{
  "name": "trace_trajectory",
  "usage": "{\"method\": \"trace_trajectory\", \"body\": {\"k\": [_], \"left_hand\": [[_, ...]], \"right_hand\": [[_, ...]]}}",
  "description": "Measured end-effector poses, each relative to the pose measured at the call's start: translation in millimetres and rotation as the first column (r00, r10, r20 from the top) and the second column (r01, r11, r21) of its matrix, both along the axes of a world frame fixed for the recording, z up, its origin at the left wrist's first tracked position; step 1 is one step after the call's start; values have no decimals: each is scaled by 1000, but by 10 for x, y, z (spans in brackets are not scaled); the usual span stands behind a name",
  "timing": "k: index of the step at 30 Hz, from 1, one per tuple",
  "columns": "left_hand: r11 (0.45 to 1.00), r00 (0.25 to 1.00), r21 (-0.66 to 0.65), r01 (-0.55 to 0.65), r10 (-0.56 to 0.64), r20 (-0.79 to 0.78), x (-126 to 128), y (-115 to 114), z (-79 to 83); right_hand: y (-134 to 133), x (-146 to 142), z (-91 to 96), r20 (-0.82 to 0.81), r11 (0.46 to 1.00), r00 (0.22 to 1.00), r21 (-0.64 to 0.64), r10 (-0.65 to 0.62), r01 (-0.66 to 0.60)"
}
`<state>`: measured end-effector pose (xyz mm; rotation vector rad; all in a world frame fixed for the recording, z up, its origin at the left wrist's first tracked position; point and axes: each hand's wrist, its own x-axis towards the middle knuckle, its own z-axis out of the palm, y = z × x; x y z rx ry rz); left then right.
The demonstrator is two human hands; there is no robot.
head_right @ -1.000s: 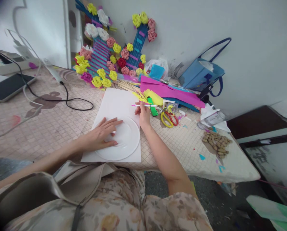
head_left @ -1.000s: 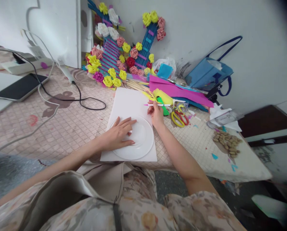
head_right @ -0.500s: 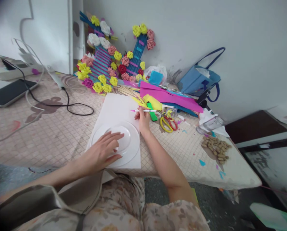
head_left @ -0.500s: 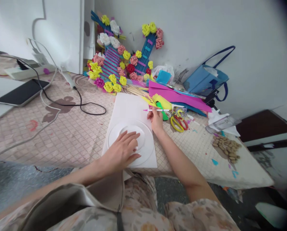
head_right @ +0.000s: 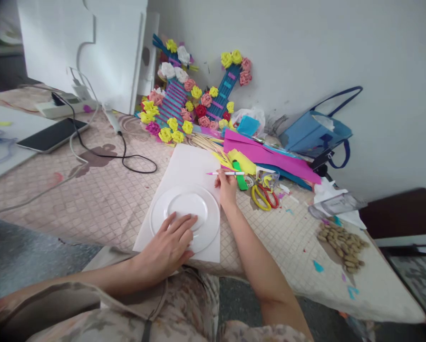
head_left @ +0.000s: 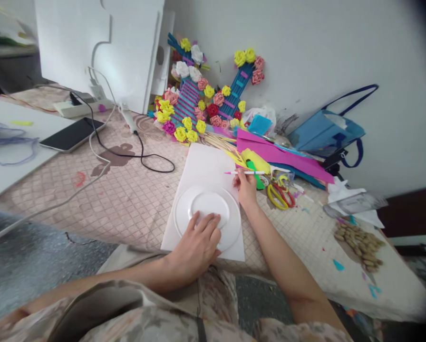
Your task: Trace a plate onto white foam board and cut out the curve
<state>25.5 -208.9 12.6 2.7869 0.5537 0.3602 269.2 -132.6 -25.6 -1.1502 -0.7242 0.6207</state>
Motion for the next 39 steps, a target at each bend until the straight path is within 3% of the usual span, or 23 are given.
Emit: {"method": "trace_trajectory", "body": {"k": [11,21,26,32,39], "left_hand": [[1000,999,7,-2,2,39,-7,-24,-129],[1000,1000,5,1,-1,29,5,-19,-107],[1000,1000,19,8,-9,23,7,-22,-85],[998,1000,67,0,-1,17,8,-29,-84],[994,1000,111,3,-4,4,31,-54,-105]], "right_hand": [[-6,-30,35,9,1000,1000,-23,-8,8],[5,-26,28,17,999,1000,-33,-18,19],[-3,1,112,15,1000,1000,16,-10,9],[30,-82,285,18,980,980,15,199,-199],[59,-440,382,37,873,875,-102,482,-477]]}}
